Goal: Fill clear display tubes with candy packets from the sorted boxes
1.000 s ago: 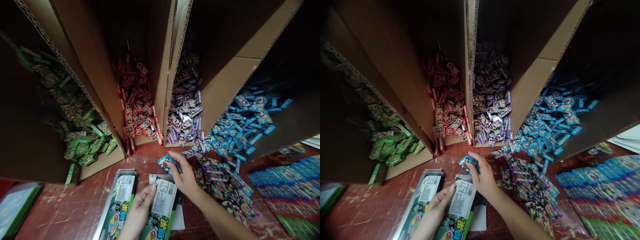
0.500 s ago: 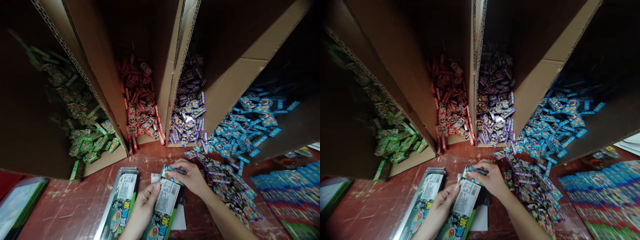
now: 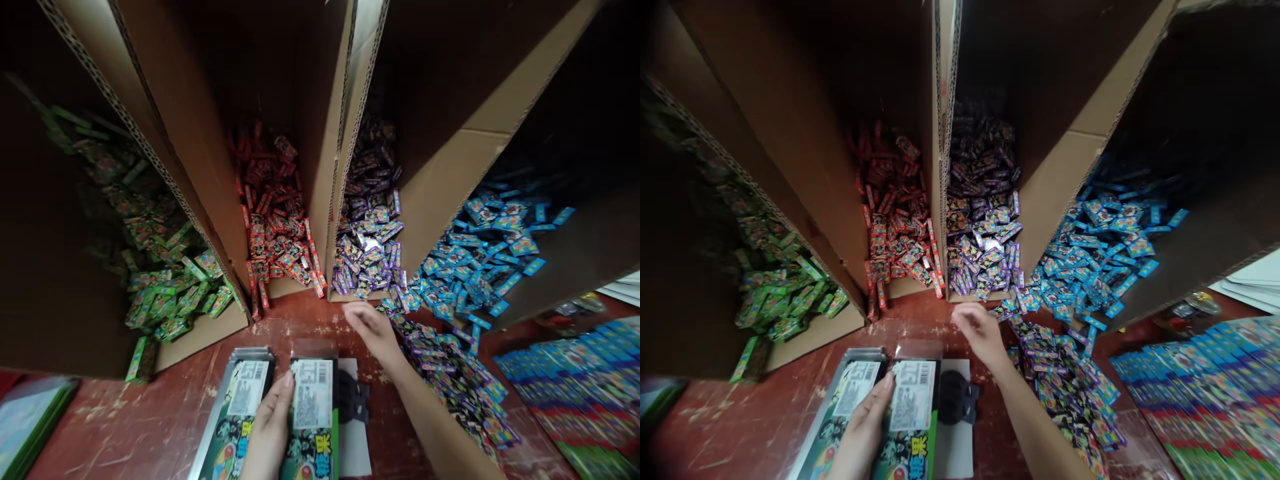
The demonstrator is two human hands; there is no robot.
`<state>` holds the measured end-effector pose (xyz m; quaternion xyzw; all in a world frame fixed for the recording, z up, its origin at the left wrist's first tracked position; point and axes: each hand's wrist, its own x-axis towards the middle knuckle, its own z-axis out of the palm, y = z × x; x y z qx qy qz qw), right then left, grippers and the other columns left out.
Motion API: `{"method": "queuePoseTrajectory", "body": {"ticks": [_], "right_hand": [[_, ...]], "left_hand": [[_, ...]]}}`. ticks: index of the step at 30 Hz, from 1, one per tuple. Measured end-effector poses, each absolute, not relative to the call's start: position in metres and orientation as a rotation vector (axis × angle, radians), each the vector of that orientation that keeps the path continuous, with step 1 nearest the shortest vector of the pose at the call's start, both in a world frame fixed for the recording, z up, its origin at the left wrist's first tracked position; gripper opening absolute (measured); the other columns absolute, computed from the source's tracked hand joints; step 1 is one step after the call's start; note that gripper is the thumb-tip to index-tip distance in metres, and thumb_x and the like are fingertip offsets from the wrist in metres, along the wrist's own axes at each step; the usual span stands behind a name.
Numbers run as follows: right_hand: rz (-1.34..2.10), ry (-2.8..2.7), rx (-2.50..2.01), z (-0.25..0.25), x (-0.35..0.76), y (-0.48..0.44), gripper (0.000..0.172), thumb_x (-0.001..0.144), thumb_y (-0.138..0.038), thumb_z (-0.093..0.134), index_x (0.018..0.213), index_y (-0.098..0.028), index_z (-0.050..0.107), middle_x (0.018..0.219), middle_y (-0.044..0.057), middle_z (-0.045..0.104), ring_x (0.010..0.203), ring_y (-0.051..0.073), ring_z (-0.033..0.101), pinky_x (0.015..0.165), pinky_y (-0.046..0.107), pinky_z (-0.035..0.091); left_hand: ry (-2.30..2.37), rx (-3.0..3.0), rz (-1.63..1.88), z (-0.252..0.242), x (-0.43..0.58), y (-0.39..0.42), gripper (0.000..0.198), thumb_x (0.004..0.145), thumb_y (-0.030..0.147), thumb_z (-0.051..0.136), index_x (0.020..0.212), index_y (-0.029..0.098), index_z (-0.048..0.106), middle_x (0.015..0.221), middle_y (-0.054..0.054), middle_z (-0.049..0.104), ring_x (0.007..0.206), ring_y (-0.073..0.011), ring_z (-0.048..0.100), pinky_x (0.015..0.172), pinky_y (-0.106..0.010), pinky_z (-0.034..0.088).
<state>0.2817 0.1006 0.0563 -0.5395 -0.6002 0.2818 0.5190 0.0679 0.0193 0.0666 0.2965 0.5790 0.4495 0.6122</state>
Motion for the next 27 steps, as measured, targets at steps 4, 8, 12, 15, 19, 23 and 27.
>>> {"method": "queuePoseTrajectory", "body": {"ticks": [4, 8, 12, 15, 19, 23, 27], "right_hand": [[0.362, -1.143, -1.457, 0.032, 0.319, 0.157, 0.04, 0.066, -0.044, 0.067, 0.095, -0.016, 0.059, 0.104, 0.013, 0.056, 0.1, 0.029, 0.051, 0.086, 0.048, 0.042], [0.395, -1.131, -1.418, 0.027, 0.328, 0.175, 0.035, 0.062, -0.046, 0.069, 0.078, -0.017, 0.058, 0.084, 0.009, 0.06, 0.087, 0.027, 0.056, 0.083, 0.047, 0.044], [0.592, -1.183, -1.305, 0.043, 0.312, 0.144, 0.037, 0.077, -0.047, 0.056, 0.1, -0.019, 0.053, 0.081, 0.005, 0.063, 0.074, 0.02, 0.061, 0.07, 0.035, 0.051], [0.905, -1.308, -1.153, 0.06, 0.298, 0.115, 0.031, 0.08, -0.038, 0.057, 0.106, -0.021, 0.054, 0.082, 0.003, 0.064, 0.073, 0.016, 0.061, 0.069, 0.03, 0.051], [1.021, -1.355, -1.076, 0.075, 0.28, 0.099, 0.014, 0.079, -0.032, 0.062, 0.087, -0.02, 0.061, 0.084, 0.003, 0.065, 0.076, 0.015, 0.061, 0.071, 0.028, 0.05], [1.038, -1.349, -1.027, 0.086, 0.258, 0.099, 0.013, 0.08, -0.03, 0.06, 0.088, -0.02, 0.061, 0.084, 0.003, 0.066, 0.075, 0.015, 0.062, 0.07, 0.027, 0.049], [1.102, -1.656, -0.983, 0.097, 0.247, 0.103, 0.012, 0.084, -0.028, 0.054, 0.087, -0.019, 0.061, 0.081, 0.002, 0.064, 0.075, 0.014, 0.06, 0.069, 0.026, 0.047]], "left_hand": [[1.602, 0.74, 0.995, 0.054, 0.056, 0.021, 0.036, 0.081, 0.044, 0.053, 0.099, 0.016, 0.067, 0.114, -0.01, 0.066, 0.118, -0.0274, 0.051, 0.105, -0.041, 0.032], [1.659, 0.823, 0.946, 0.052, 0.048, 0.021, 0.038, 0.084, 0.042, 0.045, 0.102, 0.015, 0.066, 0.119, -0.01, 0.063, 0.12, -0.0263, 0.049, 0.106, -0.04, 0.031], [1.557, 0.9, 0.924, 0.062, 0.048, 0.021, 0.039, 0.079, 0.05, 0.053, 0.098, 0.019, 0.067, 0.114, -0.006, 0.066, 0.115, -0.0265, 0.053, 0.101, -0.034, 0.038], [1.364, 0.967, 0.969, 0.064, 0.055, 0.022, 0.047, 0.075, 0.057, 0.054, 0.096, 0.017, 0.066, 0.102, -0.006, 0.071, 0.104, -0.0276, 0.059, 0.089, -0.032, 0.046], [1.212, 1.035, 0.96, 0.06, 0.064, 0.022, 0.046, 0.081, 0.053, 0.049, 0.101, 0.015, 0.063, 0.101, -0.007, 0.07, 0.097, -0.0259, 0.06, 0.083, -0.031, 0.046], [1.207, 1.116, 0.936, 0.061, 0.068, 0.019, 0.04, 0.085, 0.049, 0.047, 0.101, 0.016, 0.063, 0.102, -0.007, 0.069, 0.096, -0.0244, 0.06, 0.08, -0.028, 0.046], [1.212, 1.16, 0.952, 0.063, 0.069, 0.016, 0.035, 0.086, 0.045, 0.047, 0.1, 0.017, 0.063, 0.099, -0.005, 0.069, 0.093, -0.023, 0.06, 0.08, -0.027, 0.045]]}}
